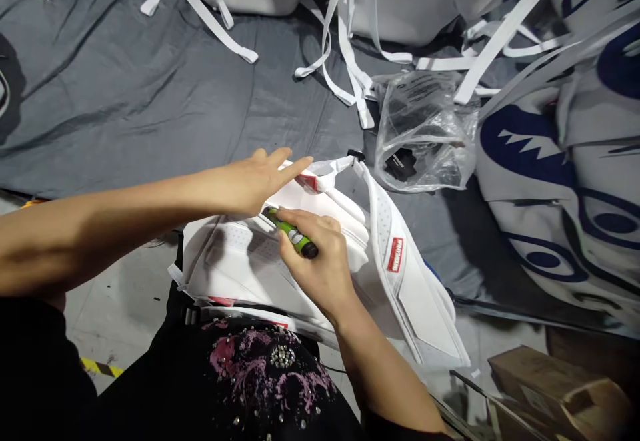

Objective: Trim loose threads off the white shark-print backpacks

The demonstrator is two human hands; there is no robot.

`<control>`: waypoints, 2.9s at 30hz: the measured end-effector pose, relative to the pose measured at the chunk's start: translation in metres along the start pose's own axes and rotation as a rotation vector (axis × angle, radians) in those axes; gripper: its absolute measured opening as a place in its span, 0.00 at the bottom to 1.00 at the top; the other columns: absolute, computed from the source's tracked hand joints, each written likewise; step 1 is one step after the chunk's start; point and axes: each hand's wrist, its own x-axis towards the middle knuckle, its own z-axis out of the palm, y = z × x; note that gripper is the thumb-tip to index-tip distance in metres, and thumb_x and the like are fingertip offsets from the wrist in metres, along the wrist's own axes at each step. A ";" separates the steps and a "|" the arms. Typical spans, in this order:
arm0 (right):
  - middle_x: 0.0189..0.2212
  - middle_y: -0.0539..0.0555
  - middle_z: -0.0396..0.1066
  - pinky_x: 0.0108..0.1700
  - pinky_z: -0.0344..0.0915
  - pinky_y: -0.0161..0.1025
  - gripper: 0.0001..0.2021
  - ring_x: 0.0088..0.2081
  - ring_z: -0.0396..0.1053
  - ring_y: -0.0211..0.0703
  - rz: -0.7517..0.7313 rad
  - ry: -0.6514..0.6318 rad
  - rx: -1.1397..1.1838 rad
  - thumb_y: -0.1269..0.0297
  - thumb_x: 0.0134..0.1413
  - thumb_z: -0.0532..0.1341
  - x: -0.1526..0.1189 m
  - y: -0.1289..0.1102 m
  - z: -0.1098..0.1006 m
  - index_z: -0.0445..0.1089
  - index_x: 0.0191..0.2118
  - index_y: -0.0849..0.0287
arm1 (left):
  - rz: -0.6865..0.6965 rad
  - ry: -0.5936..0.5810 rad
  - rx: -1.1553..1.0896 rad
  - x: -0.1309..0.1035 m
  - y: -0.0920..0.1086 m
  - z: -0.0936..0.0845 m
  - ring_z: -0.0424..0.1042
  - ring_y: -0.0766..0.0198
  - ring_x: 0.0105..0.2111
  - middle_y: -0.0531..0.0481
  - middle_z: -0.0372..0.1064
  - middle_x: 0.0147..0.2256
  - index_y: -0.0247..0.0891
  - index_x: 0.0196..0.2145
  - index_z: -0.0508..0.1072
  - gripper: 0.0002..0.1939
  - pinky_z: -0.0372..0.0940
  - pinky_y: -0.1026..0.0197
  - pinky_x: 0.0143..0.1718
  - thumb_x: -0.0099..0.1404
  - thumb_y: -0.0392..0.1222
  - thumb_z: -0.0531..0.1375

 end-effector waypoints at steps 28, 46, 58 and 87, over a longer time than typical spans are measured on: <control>0.44 0.52 0.81 0.53 0.68 0.50 0.11 0.46 0.77 0.47 0.087 -0.040 0.100 0.66 0.57 0.62 0.006 0.000 -0.001 0.78 0.45 0.53 | 0.007 0.066 -0.010 -0.004 0.001 0.003 0.64 0.43 0.57 0.37 0.43 0.71 0.48 0.73 0.36 0.52 0.67 0.52 0.47 0.57 0.27 0.55; 0.49 0.60 0.76 0.47 0.68 0.41 0.17 0.47 0.75 0.45 0.441 0.034 -0.808 0.63 0.69 0.50 0.067 0.113 -0.152 0.68 0.56 0.60 | -0.012 0.089 -0.052 -0.001 -0.010 0.024 0.58 0.42 0.64 0.42 0.43 0.72 0.53 0.73 0.37 0.50 0.64 0.43 0.58 0.59 0.26 0.51; 0.49 0.62 0.73 0.53 0.70 0.51 0.19 0.50 0.72 0.49 0.502 -0.273 -1.051 0.55 0.64 0.64 0.110 0.210 -0.127 0.71 0.51 0.66 | -0.071 0.038 -0.069 -0.003 -0.008 0.024 0.52 0.43 0.69 0.42 0.39 0.73 0.54 0.73 0.34 0.54 0.62 0.42 0.62 0.56 0.24 0.52; 0.35 0.52 0.81 0.37 0.66 0.36 0.11 0.34 0.77 0.43 -0.017 -0.220 -0.307 0.69 0.58 0.59 0.035 -0.011 -0.079 0.79 0.42 0.55 | 0.147 0.993 0.012 -0.072 0.032 0.099 0.59 0.48 0.61 0.38 0.60 0.58 0.38 0.48 0.72 0.14 0.62 0.39 0.64 0.66 0.28 0.58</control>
